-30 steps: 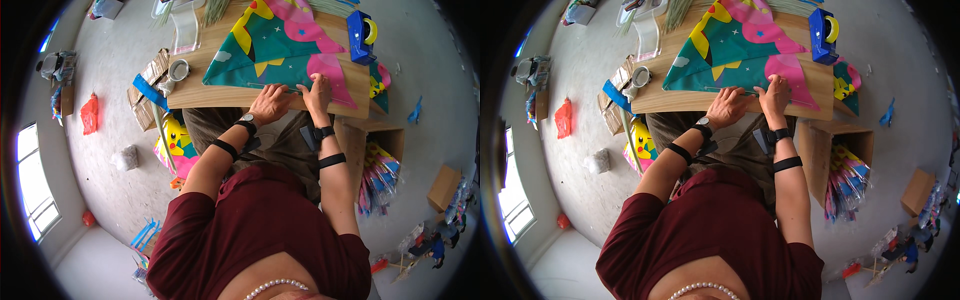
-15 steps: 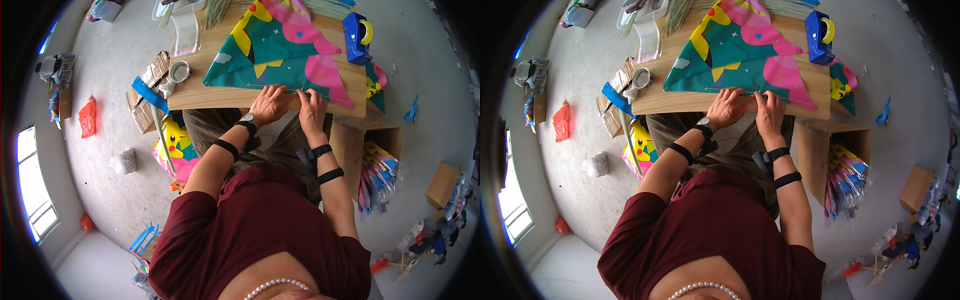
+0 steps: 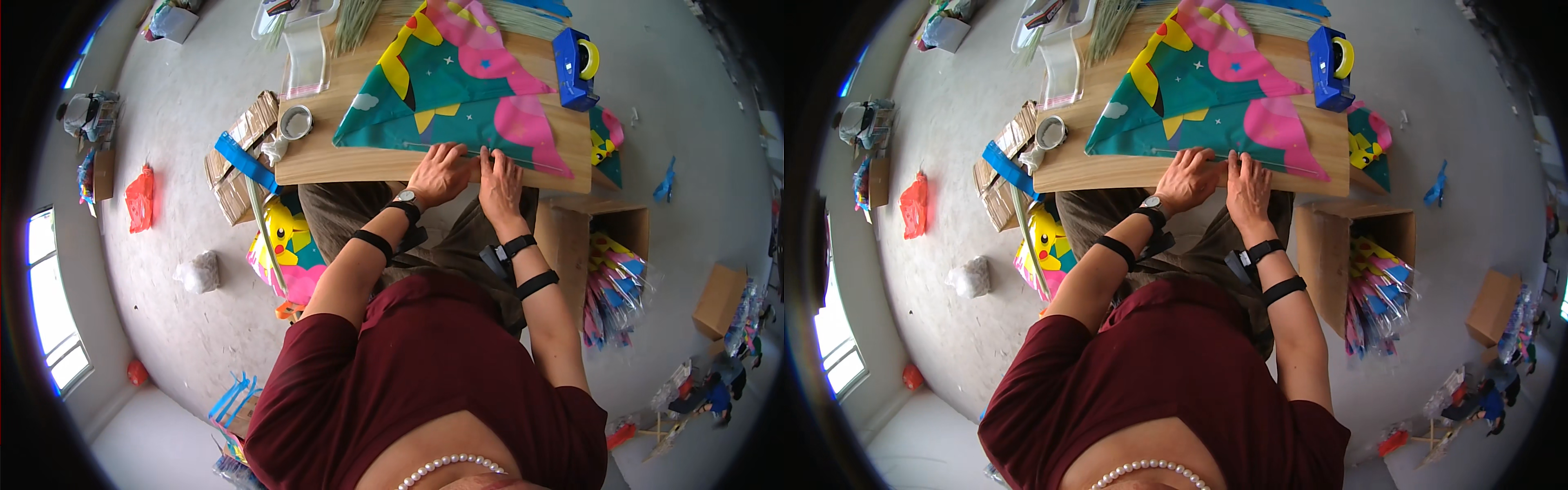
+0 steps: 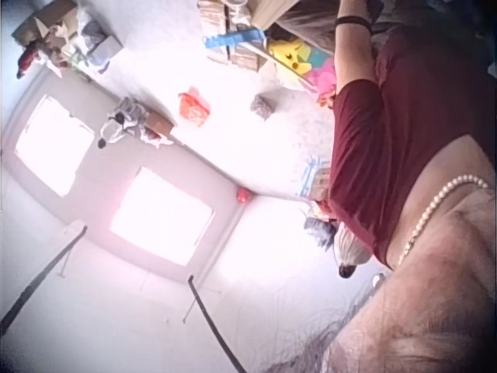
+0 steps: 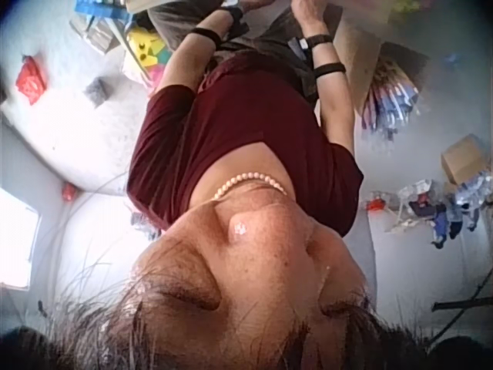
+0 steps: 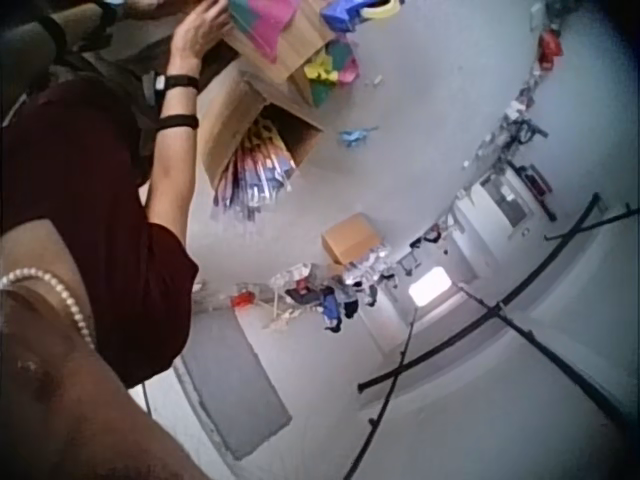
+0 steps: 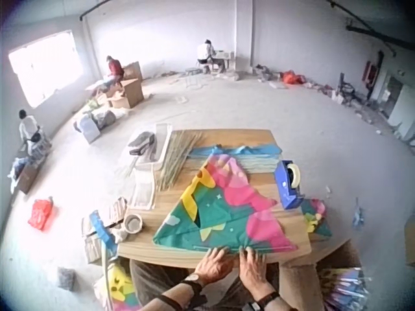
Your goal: The person assembles a Pikachu-themed kite by attaching a wooden dowel to the kite's surface using blue tape. They fold the kite material, align the dowel, and secure it with multiple strips of tape. The person also handles a small white cloth and a roll of tape during the process.
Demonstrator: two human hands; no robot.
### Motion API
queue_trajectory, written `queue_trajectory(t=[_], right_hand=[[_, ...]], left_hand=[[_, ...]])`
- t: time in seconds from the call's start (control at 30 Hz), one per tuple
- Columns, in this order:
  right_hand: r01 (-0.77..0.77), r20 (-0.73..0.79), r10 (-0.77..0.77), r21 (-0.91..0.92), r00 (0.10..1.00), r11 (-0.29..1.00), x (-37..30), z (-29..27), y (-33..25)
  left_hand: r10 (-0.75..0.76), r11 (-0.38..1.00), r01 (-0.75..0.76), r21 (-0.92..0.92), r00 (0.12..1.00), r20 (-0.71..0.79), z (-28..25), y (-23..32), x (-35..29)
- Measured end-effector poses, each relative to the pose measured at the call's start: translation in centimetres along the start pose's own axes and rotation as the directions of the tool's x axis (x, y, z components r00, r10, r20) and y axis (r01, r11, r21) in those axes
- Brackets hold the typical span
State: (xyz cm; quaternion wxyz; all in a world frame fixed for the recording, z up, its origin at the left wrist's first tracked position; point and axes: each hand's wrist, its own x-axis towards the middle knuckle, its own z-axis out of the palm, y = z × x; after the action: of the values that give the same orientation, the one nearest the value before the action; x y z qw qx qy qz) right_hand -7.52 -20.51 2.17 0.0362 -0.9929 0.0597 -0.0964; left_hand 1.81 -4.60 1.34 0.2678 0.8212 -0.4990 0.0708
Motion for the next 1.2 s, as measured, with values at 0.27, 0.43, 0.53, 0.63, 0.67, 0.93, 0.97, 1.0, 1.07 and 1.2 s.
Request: queue_trajectory(t=[0.27, 0.43, 0.53, 0.63, 0.67, 0.93, 0.97, 1.0, 1.07, 1.2], right_hand=[[-0.032, 0.025, 0.031, 0.053, 0.999, 0.998, 0.4, 0.9, 0.3], [-0.017, -0.02, 0.019, 0.082, 1.0, 0.996, 0.3, 0.4, -0.1], [-0.009, -0.054, 0.013, 0.066, 0.998, 0.998, 0.0, 0.3, 0.3], [-0.001, -0.017, 0.003, 0.07, 1.0, 0.998, -0.7, -0.1, 0.1], [0.012, -0.014, -0.011, 0.084, 1.0, 0.996, -1.0, -0.3, -0.2], [0.11, -0.005, -0.111, 0.123, 0.994, 0.986, -3.9, -1.4, 0.7], [0.119, -0.017, -0.117, 0.099, 0.993, 0.988, -4.2, -1.1, 1.3], [0.129, -0.025, -0.128, 0.079, 0.992, 0.988, -4.4, -0.7, 1.8], [0.04, -0.056, -0.037, 0.048, 0.998, 0.998, -4.8, 0.2, 3.0], [-0.057, -0.027, 0.06, 0.08, 0.998, 0.995, -5.9, 0.3, 4.7]], left_hand=[[0.006, 1.0, -0.006, -0.012, 1.0, 0.002, -0.4, 0.7, 0.3], [0.088, 0.993, -0.091, -0.075, 0.995, -0.038, -0.6, -1.1, 0.4], [0.008, 0.997, 0.001, 0.071, 0.992, -0.124, -1.9, -3.1, 2.6], [-0.067, 0.965, 0.085, 0.246, 0.994, -0.081, -2.9, -6.7, 3.9], [-0.1, 0.946, 0.104, 0.308, 0.995, -0.028, -3.1, -7.9, 4.1], [-0.081, 0.874, -0.041, 0.484, 0.971, 0.227, -4.6, -10.1, 5.9], [-0.057, 0.893, -0.033, 0.448, 0.981, 0.185, -5.1, -10.3, 6.5], [-0.04, 0.911, -0.024, 0.412, 0.988, 0.146, -5.7, -10.6, 6.6], [-0.063, 0.947, 0.042, 0.317, 0.996, 0.057, -7.2, -11.0, 7.0], [-0.267, 0.962, 0.272, 0.03, 0.956, -0.12, -12.1, -11.7, 7.1]])
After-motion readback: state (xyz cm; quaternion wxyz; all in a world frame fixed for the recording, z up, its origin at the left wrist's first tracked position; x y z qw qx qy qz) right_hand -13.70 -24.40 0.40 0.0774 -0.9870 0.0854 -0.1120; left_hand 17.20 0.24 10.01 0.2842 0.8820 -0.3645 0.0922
